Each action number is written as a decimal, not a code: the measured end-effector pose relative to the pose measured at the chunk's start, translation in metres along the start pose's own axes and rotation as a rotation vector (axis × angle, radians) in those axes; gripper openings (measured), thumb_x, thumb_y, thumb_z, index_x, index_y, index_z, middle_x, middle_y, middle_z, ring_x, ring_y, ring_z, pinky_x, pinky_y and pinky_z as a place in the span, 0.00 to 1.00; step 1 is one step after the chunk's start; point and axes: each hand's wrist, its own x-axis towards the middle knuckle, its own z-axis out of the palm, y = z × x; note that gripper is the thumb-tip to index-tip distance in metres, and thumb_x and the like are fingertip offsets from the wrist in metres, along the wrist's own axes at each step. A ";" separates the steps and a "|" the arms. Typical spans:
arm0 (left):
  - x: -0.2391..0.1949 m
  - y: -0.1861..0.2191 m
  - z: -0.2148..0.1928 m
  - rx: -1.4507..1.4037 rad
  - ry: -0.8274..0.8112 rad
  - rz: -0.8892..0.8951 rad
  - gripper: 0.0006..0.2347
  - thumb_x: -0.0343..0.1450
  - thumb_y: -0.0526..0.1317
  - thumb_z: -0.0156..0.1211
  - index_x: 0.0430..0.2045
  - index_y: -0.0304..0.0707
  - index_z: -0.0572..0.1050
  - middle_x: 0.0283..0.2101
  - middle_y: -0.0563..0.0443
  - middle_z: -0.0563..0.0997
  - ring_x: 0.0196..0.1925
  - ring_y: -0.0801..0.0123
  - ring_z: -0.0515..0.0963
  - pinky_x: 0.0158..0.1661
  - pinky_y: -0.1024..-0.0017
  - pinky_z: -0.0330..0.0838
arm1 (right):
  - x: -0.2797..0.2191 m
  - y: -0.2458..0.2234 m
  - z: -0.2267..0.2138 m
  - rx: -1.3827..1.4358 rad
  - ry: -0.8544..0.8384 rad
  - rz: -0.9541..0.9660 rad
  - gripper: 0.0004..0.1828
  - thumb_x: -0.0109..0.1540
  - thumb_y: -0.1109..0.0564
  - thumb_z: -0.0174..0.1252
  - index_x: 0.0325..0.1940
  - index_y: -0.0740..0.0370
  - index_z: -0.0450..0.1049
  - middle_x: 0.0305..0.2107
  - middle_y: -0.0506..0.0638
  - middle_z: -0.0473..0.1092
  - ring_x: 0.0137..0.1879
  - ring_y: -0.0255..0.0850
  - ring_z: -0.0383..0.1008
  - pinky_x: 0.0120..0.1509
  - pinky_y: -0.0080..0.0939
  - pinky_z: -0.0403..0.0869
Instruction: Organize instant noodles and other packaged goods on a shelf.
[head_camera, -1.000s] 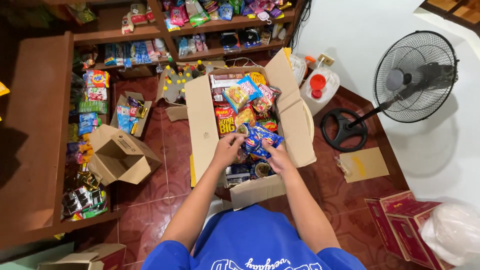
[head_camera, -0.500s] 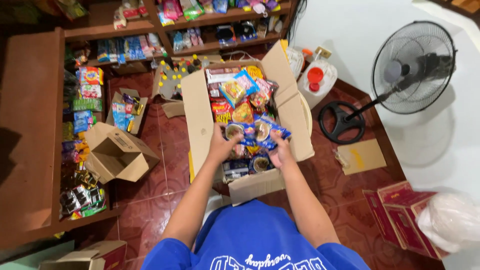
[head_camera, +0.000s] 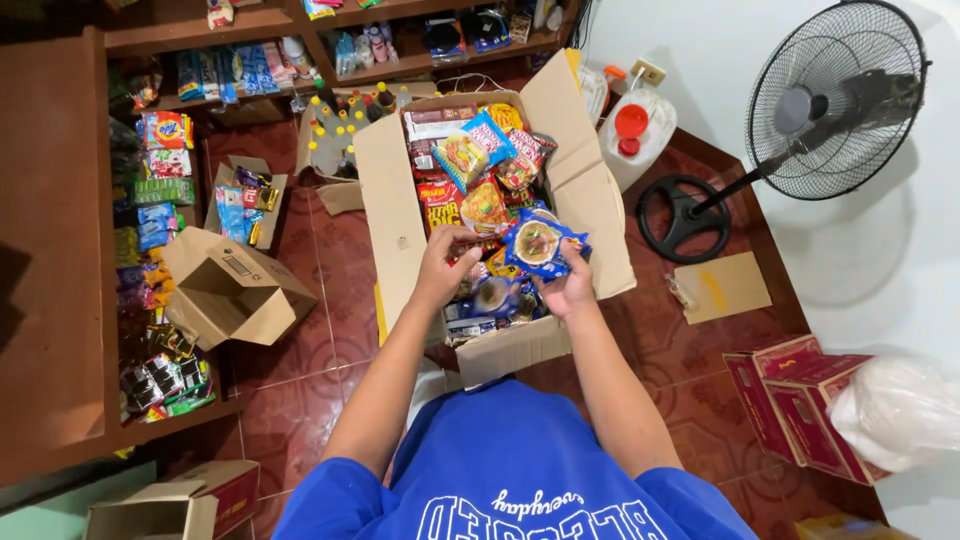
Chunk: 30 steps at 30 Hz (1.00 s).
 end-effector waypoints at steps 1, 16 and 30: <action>-0.001 0.000 0.002 0.000 -0.001 0.000 0.13 0.70 0.44 0.66 0.43 0.36 0.78 0.49 0.45 0.74 0.50 0.64 0.78 0.52 0.68 0.75 | -0.001 0.001 0.001 0.000 0.000 -0.001 0.29 0.61 0.44 0.64 0.63 0.57 0.71 0.52 0.51 0.76 0.58 0.47 0.76 0.61 0.52 0.74; -0.002 0.005 0.025 0.010 -0.236 -0.168 0.28 0.75 0.53 0.53 0.62 0.27 0.64 0.60 0.35 0.75 0.64 0.56 0.74 0.62 0.64 0.65 | -0.002 0.020 0.009 -0.384 -0.236 0.226 0.30 0.59 0.55 0.69 0.63 0.65 0.70 0.52 0.55 0.75 0.56 0.48 0.78 0.61 0.54 0.76; 0.003 0.006 0.028 0.043 -0.283 -0.363 0.32 0.66 0.56 0.67 0.54 0.27 0.66 0.53 0.36 0.79 0.56 0.61 0.78 0.56 0.65 0.71 | -0.006 0.020 0.017 -0.597 -0.144 0.086 0.30 0.60 0.46 0.67 0.61 0.61 0.70 0.49 0.51 0.76 0.52 0.42 0.79 0.54 0.46 0.78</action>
